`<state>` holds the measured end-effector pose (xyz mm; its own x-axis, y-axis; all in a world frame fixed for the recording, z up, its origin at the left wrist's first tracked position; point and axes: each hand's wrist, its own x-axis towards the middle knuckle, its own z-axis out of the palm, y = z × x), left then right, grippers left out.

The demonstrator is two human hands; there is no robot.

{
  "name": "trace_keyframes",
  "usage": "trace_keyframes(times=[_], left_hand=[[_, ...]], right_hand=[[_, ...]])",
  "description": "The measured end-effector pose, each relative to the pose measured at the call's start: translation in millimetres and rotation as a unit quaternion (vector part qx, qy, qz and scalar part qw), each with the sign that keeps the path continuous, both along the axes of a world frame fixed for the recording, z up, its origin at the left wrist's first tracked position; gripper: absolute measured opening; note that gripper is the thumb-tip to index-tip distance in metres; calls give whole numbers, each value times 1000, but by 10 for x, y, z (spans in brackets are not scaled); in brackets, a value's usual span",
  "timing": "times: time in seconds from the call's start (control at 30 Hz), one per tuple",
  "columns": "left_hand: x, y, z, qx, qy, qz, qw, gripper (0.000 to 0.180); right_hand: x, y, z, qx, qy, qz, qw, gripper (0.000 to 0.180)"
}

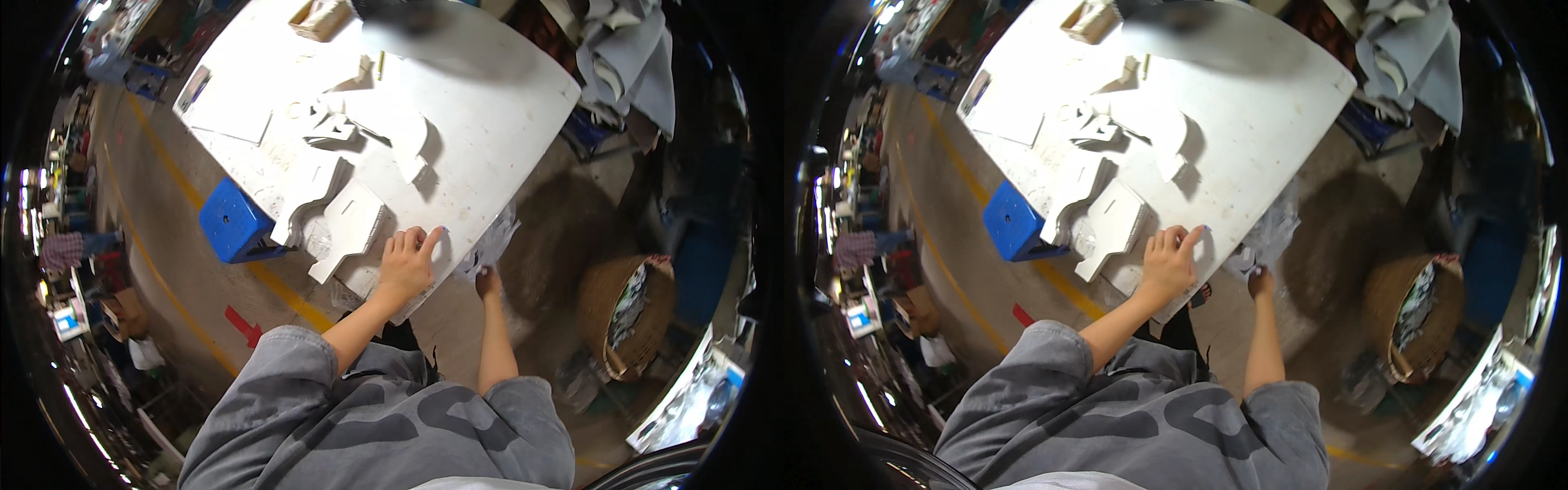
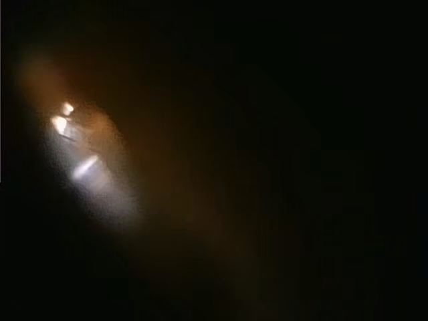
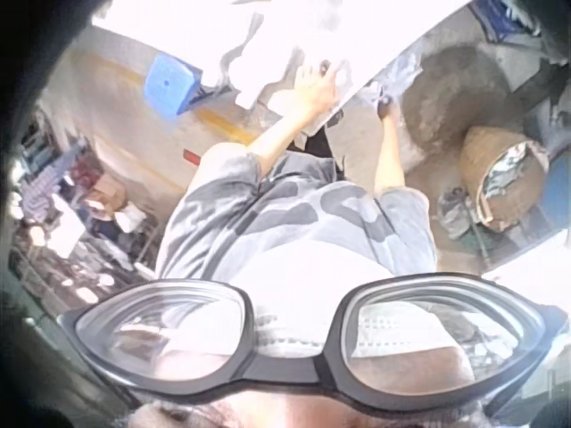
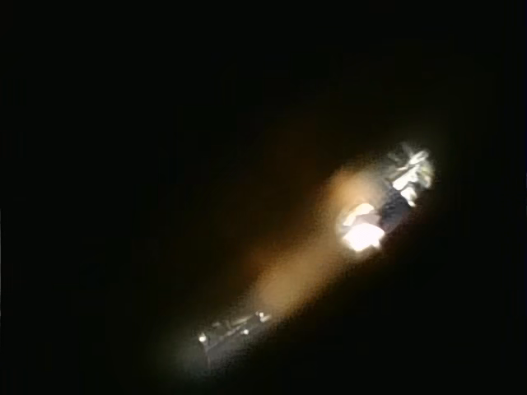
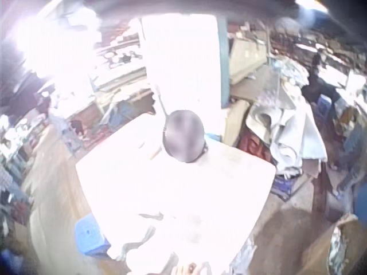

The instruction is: The person walks to a work table, writes on a notepad with a pen, then picks up stacks of white plastic items and places them into a clear plastic bag. The person continues to pack more items into the bag and ties it closed.

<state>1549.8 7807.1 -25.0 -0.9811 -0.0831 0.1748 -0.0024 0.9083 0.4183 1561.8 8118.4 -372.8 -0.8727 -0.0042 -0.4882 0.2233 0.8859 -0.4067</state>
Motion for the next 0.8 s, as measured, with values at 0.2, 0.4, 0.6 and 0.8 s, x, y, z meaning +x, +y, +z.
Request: trace_keyframes(times=[0.2, 0.4, 0.6, 0.8], left_hand=[[35, -57, -125, 14, 23, -5, 1000, 64], [90, -178, 192, 41, -14, -76, 996, 58], [287, -1129, 894, 234, 97, -215, 943, 59], [-169, -3624, 883, 238, 122, 76, 961, 46]], right_hand=[[666, 476, 771, -86, -330, -107, 934, 44], [972, 358, 1552, -141, -288, -200, 926, 43], [1287, -407, 1985, -155, -298, -254, 907, 40], [1431, -1293, 2118, -210, -260, -332, 882, 36]])
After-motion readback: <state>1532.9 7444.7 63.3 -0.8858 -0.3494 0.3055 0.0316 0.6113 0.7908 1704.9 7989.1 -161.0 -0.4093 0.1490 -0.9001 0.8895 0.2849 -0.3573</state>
